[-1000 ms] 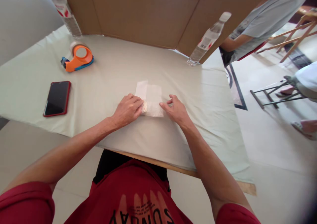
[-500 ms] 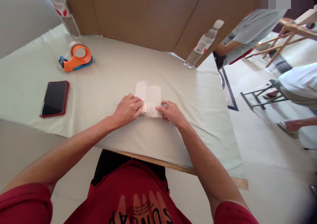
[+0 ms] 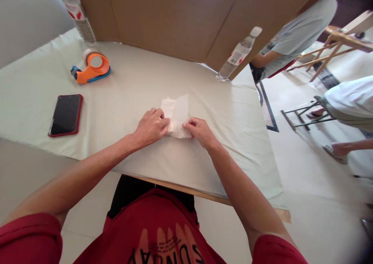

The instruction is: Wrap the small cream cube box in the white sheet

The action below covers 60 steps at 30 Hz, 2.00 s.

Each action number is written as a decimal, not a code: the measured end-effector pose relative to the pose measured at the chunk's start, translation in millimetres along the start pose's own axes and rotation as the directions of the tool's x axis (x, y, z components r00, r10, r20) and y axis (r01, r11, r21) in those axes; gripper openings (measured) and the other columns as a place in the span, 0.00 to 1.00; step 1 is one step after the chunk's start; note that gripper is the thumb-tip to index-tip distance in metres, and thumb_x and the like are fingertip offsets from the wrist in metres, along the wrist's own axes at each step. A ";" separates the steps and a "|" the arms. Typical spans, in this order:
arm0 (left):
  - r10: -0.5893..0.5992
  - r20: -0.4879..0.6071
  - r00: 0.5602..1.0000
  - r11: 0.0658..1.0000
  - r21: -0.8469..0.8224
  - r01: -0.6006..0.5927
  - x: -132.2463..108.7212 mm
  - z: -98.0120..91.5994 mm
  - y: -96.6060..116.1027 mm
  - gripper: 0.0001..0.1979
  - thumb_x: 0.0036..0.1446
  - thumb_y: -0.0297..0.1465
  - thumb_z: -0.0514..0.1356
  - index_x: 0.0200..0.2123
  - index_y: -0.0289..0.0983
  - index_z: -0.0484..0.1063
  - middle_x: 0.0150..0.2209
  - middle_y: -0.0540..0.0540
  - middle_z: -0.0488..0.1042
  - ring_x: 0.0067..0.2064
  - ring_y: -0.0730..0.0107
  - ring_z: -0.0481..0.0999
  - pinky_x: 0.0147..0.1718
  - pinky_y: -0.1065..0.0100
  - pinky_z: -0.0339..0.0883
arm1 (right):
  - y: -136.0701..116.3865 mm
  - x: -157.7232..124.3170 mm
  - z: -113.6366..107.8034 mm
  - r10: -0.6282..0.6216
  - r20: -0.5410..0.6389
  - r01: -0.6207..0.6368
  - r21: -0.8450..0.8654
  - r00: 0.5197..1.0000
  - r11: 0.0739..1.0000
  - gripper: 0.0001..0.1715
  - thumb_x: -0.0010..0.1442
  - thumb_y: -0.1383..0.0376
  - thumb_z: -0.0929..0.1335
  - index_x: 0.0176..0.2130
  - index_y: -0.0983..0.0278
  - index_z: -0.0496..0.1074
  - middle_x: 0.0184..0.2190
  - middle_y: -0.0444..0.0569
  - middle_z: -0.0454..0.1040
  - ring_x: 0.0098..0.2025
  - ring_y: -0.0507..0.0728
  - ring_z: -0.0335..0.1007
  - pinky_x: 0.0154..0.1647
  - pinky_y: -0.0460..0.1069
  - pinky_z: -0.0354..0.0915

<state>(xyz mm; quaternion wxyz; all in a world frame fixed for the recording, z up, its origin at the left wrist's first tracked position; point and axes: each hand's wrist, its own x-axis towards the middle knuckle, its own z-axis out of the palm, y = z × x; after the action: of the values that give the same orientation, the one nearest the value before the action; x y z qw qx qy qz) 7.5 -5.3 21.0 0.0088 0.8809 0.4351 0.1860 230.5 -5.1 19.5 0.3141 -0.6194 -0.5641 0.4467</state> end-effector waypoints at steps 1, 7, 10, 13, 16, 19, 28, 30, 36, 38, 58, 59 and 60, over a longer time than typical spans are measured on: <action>-0.009 0.005 1.000 1.000 0.007 0.009 0.5 -1.4 0.8 0.14 0.65 0.30 0.55 0.42 0.37 0.81 0.42 0.37 0.74 0.42 0.56 0.67 0.40 0.59 0.61 | -0.4 -2.4 1.3 0.010 0.006 -0.010 0.023 1.000 1.000 0.14 0.49 0.55 0.70 0.24 0.61 0.64 0.20 0.39 0.63 0.21 0.49 0.58 0.19 0.46 0.57; -0.039 0.060 0.997 0.996 0.079 0.034 2.7 -8.0 6.0 0.14 0.65 0.30 0.55 0.41 0.37 0.81 0.37 0.38 0.71 0.39 0.57 0.66 0.37 0.60 0.59 | -2.3 -10.7 8.9 0.054 0.023 -0.055 0.045 0.998 0.998 0.19 0.47 0.52 0.73 0.33 0.62 0.69 0.25 0.43 0.68 0.24 0.52 0.64 0.16 0.46 0.59; -0.063 0.114 0.991 0.994 0.093 0.052 4.2 -10.8 7.7 0.14 0.64 0.30 0.55 0.42 0.38 0.81 0.35 0.39 0.72 0.37 0.59 0.67 0.35 0.62 0.57 | -1.9 -11.8 12.1 0.030 0.030 -0.032 0.098 0.999 0.995 0.15 0.48 0.55 0.72 0.30 0.62 0.68 0.22 0.41 0.67 0.22 0.51 0.62 0.15 0.46 0.58; -0.095 0.187 0.978 0.994 0.077 0.082 7.1 -15.1 9.7 0.13 0.64 0.30 0.55 0.41 0.38 0.80 0.32 0.41 0.72 0.36 0.60 0.68 0.32 0.64 0.54 | -2.8 -12.7 15.0 0.008 0.003 -0.009 0.177 1.000 0.984 0.13 0.48 0.56 0.71 0.27 0.61 0.67 0.20 0.40 0.66 0.21 0.50 0.62 0.16 0.45 0.59; -0.110 0.267 0.958 0.994 0.045 0.101 11.1 -19.8 12.1 0.12 0.64 0.29 0.54 0.38 0.37 0.79 0.31 0.42 0.73 0.36 0.61 0.69 0.28 0.65 0.48 | -6.7 -13.6 18.9 0.020 -0.007 -0.018 0.260 1.000 0.965 0.14 0.47 0.56 0.72 0.25 0.61 0.66 0.19 0.40 0.67 0.20 0.50 0.62 0.16 0.45 0.60; -0.109 0.307 0.945 0.994 0.015 0.109 15.1 -23.4 14.0 0.12 0.63 0.28 0.53 0.35 0.37 0.78 0.32 0.42 0.74 0.37 0.62 0.70 0.27 0.65 0.46 | -13.1 -14.2 25.3 0.023 -0.017 -0.016 0.324 1.000 0.946 0.14 0.47 0.56 0.72 0.26 0.61 0.67 0.18 0.39 0.68 0.18 0.49 0.63 0.16 0.45 0.60; -0.068 0.290 0.955 0.985 -0.134 0.111 19.0 -21.5 8.0 0.15 0.60 0.27 0.52 0.32 0.37 0.79 0.28 0.43 0.73 0.33 0.64 0.69 0.29 0.65 0.55 | -30.6 -18.0 40.5 0.044 -0.003 -0.040 0.364 0.999 0.930 0.13 0.50 0.56 0.72 0.28 0.64 0.72 0.20 0.43 0.72 0.21 0.49 0.68 0.17 0.43 0.59; -0.049 0.272 0.961 0.976 -0.192 0.104 18.6 -19.8 5.7 0.14 0.60 0.28 0.52 0.30 0.36 0.78 0.28 0.44 0.73 0.32 0.65 0.69 0.29 0.66 0.56 | -33.7 -21.1 36.8 0.059 0.042 -0.070 0.369 0.997 0.927 0.13 0.51 0.57 0.72 0.31 0.65 0.74 0.26 0.47 0.76 0.25 0.50 0.71 0.19 0.43 0.61; -0.072 0.215 0.974 0.927 -0.346 0.145 15.1 -12.6 1.9 0.07 0.55 0.25 0.54 0.28 0.36 0.71 0.27 0.48 0.71 0.28 0.71 0.65 0.29 0.67 0.56 | -36.2 -26.1 25.2 0.000 0.191 -0.060 0.309 0.981 0.949 0.22 0.48 0.61 0.73 0.43 0.67 0.77 0.33 0.48 0.76 0.32 0.52 0.71 0.24 0.46 0.67; -0.096 0.180 0.979 0.893 -0.419 0.165 12.1 -10.1 1.0 0.06 0.54 0.25 0.54 0.33 0.37 0.71 0.26 0.50 0.70 0.28 0.72 0.65 0.29 0.68 0.57 | -33.8 -25.1 25.5 -0.045 0.201 -0.002 0.228 0.978 0.974 0.23 0.50 0.61 0.73 0.46 0.66 0.77 0.31 0.45 0.73 0.29 0.51 0.67 0.25 0.46 0.64; -0.320 0.334 0.887 0.779 -0.439 0.447 22.4 -11.7 1.7 0.27 0.52 0.29 0.59 0.57 0.31 0.71 0.32 0.49 0.75 0.32 0.68 0.73 0.32 0.67 0.66 | -28.5 -18.5 21.0 -0.223 0.189 0.258 -0.186 0.956 0.948 0.16 0.58 0.60 0.69 0.46 0.62 0.76 0.28 0.43 0.72 0.30 0.52 0.66 0.35 0.48 0.62; -0.307 0.351 0.885 0.785 -0.432 0.444 24.1 -12.9 0.3 0.28 0.51 0.29 0.59 0.57 0.31 0.71 0.31 0.49 0.75 0.32 0.68 0.73 0.31 0.68 0.65 | -26.7 -15.5 17.3 -0.226 0.172 0.252 -0.148 0.959 0.956 0.17 0.59 0.59 0.68 0.46 0.62 0.76 0.28 0.43 0.72 0.30 0.52 0.66 0.35 0.48 0.63; -0.294 0.363 0.884 0.792 -0.426 0.438 25.7 -14.1 -0.9 0.29 0.51 0.29 0.59 0.58 0.31 0.70 0.31 0.49 0.75 0.32 0.68 0.73 0.31 0.68 0.65 | -25.4 -11.9 13.7 -0.238 0.141 0.257 -0.132 0.961 0.958 0.17 0.60 0.59 0.67 0.47 0.63 0.76 0.29 0.43 0.73 0.29 0.52 0.66 0.35 0.48 0.64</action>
<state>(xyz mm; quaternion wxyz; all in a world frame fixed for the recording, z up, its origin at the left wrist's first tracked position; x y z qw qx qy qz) 16.3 13.0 42.1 0.3319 0.7633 0.5304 0.1606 207.8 -14.2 39.0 0.2849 -0.5365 -0.6873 0.3981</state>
